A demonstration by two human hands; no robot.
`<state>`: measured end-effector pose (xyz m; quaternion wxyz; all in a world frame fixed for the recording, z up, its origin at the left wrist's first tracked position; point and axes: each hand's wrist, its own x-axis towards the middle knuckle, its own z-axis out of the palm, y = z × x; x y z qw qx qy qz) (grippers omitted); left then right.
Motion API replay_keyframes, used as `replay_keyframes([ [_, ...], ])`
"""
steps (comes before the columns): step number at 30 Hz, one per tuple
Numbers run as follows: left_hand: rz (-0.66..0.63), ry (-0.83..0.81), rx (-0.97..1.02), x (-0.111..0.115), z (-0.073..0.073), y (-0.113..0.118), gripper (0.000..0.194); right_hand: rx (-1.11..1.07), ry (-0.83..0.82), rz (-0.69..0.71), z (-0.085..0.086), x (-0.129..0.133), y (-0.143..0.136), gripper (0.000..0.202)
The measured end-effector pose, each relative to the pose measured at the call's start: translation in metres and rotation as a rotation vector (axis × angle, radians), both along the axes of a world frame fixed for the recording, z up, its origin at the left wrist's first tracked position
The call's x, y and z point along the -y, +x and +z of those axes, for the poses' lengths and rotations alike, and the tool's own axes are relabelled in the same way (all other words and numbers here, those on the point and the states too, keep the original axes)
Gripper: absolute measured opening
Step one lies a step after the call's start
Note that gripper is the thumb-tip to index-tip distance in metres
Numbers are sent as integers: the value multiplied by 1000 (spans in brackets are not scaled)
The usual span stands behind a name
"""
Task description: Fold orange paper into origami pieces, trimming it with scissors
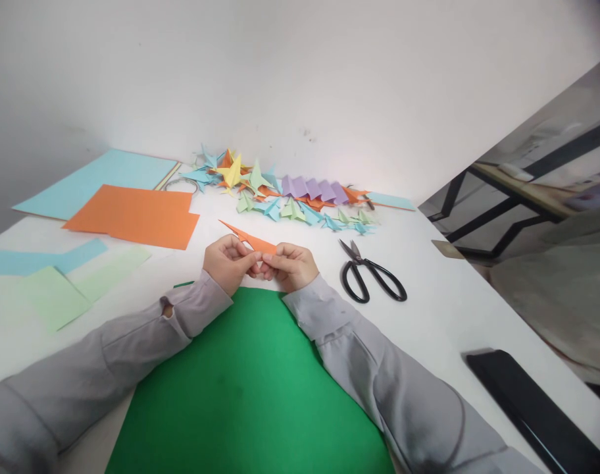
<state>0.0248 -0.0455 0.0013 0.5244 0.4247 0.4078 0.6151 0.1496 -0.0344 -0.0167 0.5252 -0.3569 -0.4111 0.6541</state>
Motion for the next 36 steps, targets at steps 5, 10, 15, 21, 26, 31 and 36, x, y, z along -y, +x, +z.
replay_keyframes([
  [5,0,-7,13,0,3,1,37,19,-36,20,5,1,0,32],
  [10,-6,-40,47,-1,2,0,38,-35,-55,37,7,1,0,32],
  [15,-58,-73,62,0,2,-2,39,-66,-38,5,6,0,-1,32],
  [21,-33,-39,41,0,1,-1,36,-36,-12,11,3,0,-1,32],
  [26,-23,3,-15,1,1,-1,34,10,42,4,-1,-1,-1,31],
  [31,-35,1,-53,3,3,-1,32,21,81,-5,-7,-1,-1,29],
  [36,-65,-9,-71,1,-1,-2,27,23,67,-10,-7,-1,-1,29],
])
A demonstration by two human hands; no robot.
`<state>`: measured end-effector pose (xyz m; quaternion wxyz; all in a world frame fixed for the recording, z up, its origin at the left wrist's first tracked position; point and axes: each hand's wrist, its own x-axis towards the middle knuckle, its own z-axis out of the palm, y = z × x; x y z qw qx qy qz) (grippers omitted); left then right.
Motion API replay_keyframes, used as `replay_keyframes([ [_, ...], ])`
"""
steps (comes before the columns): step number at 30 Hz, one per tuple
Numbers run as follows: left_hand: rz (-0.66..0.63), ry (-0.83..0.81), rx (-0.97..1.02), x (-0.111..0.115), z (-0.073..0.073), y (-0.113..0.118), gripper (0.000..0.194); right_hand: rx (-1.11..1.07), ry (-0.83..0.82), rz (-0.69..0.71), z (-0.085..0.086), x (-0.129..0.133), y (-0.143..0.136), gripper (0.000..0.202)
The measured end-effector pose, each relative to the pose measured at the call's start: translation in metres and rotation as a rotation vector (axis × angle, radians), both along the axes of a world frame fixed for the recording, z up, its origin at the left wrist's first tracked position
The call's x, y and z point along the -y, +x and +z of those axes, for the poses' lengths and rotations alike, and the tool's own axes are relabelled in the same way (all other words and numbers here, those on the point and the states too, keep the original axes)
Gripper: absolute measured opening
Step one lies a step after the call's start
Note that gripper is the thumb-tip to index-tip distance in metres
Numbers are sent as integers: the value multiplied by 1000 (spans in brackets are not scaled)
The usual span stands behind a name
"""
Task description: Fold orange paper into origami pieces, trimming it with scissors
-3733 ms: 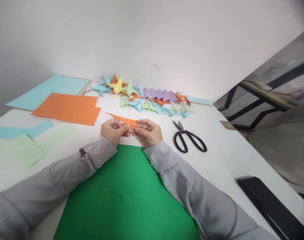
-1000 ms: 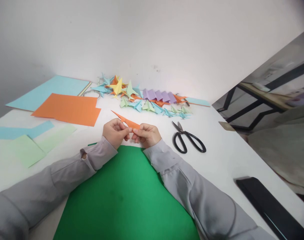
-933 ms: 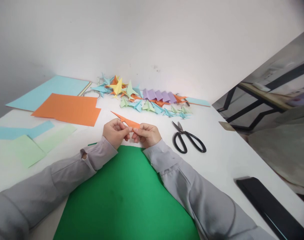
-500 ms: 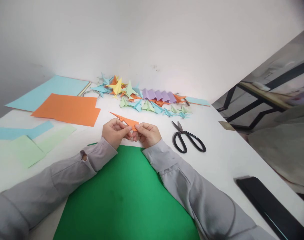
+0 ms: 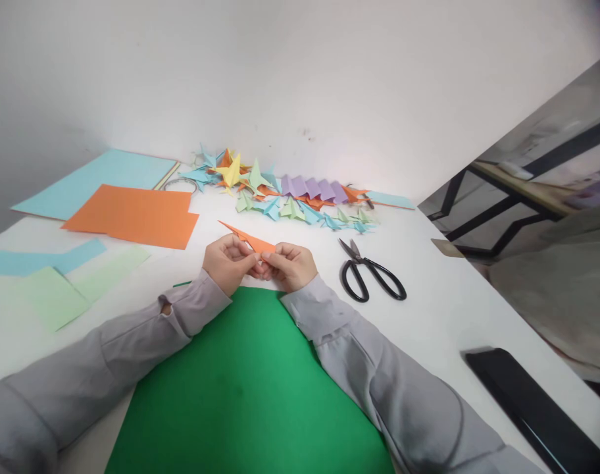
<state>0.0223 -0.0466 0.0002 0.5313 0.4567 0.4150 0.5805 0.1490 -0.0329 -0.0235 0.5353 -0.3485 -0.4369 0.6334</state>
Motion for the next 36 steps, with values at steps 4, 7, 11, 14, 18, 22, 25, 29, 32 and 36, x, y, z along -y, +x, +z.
replay_keyframes([
  [4,3,-20,20,-1,-1,0,24,3,-7,-9,3,1,0,31],
  [7,18,-39,32,-1,0,1,23,4,-4,-15,3,2,-1,30],
  [11,36,-44,28,-1,1,2,22,-11,-5,-5,1,1,-1,30],
  [14,35,-38,19,-1,0,1,19,-18,-21,-14,3,1,-1,31],
  [18,23,-18,16,-1,0,0,19,-49,-64,-35,9,1,-2,32],
  [22,-12,45,-48,2,1,-1,18,-76,-84,-50,12,2,-2,33],
  [25,22,136,-172,4,-1,-1,15,-69,-81,-55,11,2,-3,33],
  [29,115,361,-491,3,-6,-6,18,-42,-61,-34,10,2,-2,34],
  [32,133,520,-660,-1,-8,-11,17,-15,-28,-15,10,3,-2,35],
  [36,146,613,-720,-4,-8,-14,13,20,35,17,11,6,-3,36],
])
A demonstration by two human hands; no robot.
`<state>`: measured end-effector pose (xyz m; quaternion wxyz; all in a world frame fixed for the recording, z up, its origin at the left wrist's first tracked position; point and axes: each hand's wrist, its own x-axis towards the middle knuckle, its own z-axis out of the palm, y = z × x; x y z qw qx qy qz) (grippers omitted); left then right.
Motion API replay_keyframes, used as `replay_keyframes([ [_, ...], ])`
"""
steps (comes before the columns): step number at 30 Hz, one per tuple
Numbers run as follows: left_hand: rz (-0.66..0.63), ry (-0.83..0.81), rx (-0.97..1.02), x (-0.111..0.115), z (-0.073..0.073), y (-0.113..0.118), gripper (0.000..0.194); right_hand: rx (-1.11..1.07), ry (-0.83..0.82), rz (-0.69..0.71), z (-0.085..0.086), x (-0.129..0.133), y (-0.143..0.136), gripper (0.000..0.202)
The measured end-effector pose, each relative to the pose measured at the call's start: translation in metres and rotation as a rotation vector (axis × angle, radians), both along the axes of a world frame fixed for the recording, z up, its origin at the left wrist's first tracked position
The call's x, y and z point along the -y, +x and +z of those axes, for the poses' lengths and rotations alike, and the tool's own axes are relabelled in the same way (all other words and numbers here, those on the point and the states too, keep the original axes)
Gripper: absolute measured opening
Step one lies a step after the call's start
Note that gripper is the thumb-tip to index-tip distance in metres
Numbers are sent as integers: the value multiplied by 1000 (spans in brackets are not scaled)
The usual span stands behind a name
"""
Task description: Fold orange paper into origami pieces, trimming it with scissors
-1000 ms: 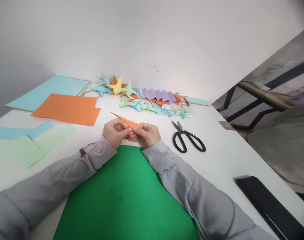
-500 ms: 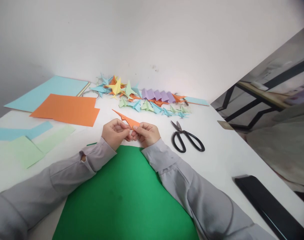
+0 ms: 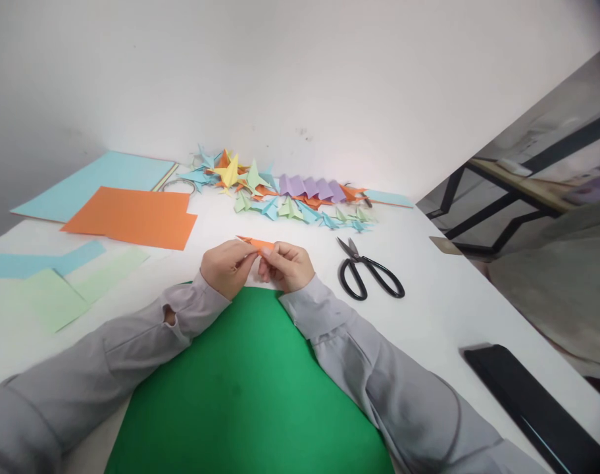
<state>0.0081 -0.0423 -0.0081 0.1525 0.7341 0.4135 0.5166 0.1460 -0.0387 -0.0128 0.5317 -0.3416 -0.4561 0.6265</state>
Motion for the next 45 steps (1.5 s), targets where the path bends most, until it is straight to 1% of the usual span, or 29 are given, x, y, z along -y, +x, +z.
replay_keyframes([
  [2,21,-29,62,-1,1,1,11,7,-5,16,0,0,0,39],
  [5,85,-170,283,-3,4,4,5,2,-24,25,0,0,1,45],
  [7,111,-256,451,-5,7,5,6,15,-5,10,-1,0,1,42],
  [9,102,-307,591,-7,11,5,10,59,17,2,-1,2,1,38],
  [11,65,-372,705,-10,13,4,12,130,17,12,0,6,-1,35],
  [12,37,-430,760,-11,14,4,12,168,12,20,1,8,-2,34],
  [15,-39,-687,931,-13,16,3,11,248,37,18,1,13,-5,32],
  [18,-104,-922,1077,-13,19,2,14,234,142,-43,-1,13,-5,33],
  [20,-149,-1001,1139,-13,21,2,16,205,232,-91,-3,12,-4,31],
  [22,-189,-1053,1179,-13,22,1,15,212,315,-103,-5,10,-3,25],
  [23,-211,-1081,1189,-13,22,0,14,231,348,-106,-6,10,-3,27],
  [26,-286,-1140,1177,-13,21,0,14,293,406,-115,-8,10,-3,48],
  [29,-333,-1128,1089,-12,18,2,13,323,433,-119,-8,9,-3,49],
  [32,-373,-1082,951,-10,15,5,11,397,466,-118,-6,9,-1,37],
  [34,-384,-1054,858,-8,13,6,15,421,452,-129,-6,8,1,30],
  [37,-348,-943,700,-7,11,4,22,343,373,-166,-7,6,4,26],
  [39,-298,-788,604,-7,11,2,24,252,290,-175,-7,3,5,23],
  [41,-271,-633,560,-8,10,0,32,151,179,-163,-7,0,7,19],
  [43,-287,-537,546,-10,9,-2,37,62,78,-136,-7,-2,9,15],
  [45,-325,-493,514,-11,7,-3,32,2,15,-112,-6,-5,11,13],
])
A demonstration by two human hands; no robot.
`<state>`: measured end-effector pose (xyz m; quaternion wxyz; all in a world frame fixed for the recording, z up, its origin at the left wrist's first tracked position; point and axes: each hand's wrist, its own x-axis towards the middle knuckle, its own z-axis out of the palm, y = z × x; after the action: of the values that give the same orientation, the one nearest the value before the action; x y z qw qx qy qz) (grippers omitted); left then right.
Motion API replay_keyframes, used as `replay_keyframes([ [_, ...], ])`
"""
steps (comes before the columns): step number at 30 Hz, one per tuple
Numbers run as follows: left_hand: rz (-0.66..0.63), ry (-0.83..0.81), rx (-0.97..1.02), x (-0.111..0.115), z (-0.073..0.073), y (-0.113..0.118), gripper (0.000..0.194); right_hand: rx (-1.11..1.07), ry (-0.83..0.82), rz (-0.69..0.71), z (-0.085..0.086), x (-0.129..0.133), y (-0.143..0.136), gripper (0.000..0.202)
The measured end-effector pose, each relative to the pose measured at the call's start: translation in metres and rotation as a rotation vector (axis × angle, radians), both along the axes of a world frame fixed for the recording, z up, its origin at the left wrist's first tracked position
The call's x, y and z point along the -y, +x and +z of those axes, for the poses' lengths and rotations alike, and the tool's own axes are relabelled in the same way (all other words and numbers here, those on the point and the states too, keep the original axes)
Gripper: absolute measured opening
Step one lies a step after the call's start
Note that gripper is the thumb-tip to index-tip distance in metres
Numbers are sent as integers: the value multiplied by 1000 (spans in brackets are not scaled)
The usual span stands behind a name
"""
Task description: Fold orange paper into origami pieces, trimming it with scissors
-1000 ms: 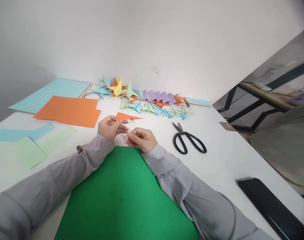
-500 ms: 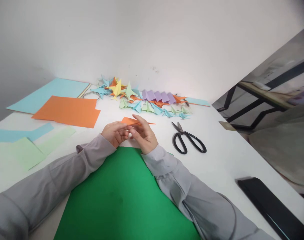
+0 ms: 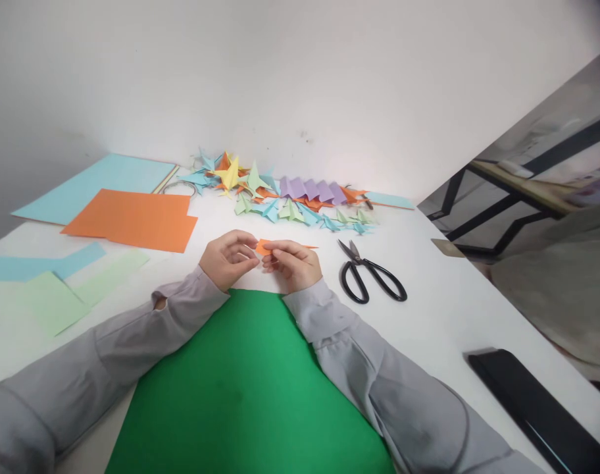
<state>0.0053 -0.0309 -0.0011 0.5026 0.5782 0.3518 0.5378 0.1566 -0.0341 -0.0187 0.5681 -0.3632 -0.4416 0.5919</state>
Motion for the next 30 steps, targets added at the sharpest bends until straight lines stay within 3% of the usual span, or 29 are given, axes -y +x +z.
replay_keyframes([
  [6,-33,119,-55,-4,-8,0,18,-49,-34,70,2,-1,1,12],
  [11,-26,51,-41,-2,-5,2,13,-33,-1,131,3,0,2,14],
  [16,18,-75,-23,0,2,2,17,-5,56,74,2,2,1,21],
  [24,148,-47,-33,-3,-2,1,16,39,54,35,4,5,-2,33],
  [30,195,-34,-73,-2,0,1,13,47,44,-9,5,6,0,24],
])
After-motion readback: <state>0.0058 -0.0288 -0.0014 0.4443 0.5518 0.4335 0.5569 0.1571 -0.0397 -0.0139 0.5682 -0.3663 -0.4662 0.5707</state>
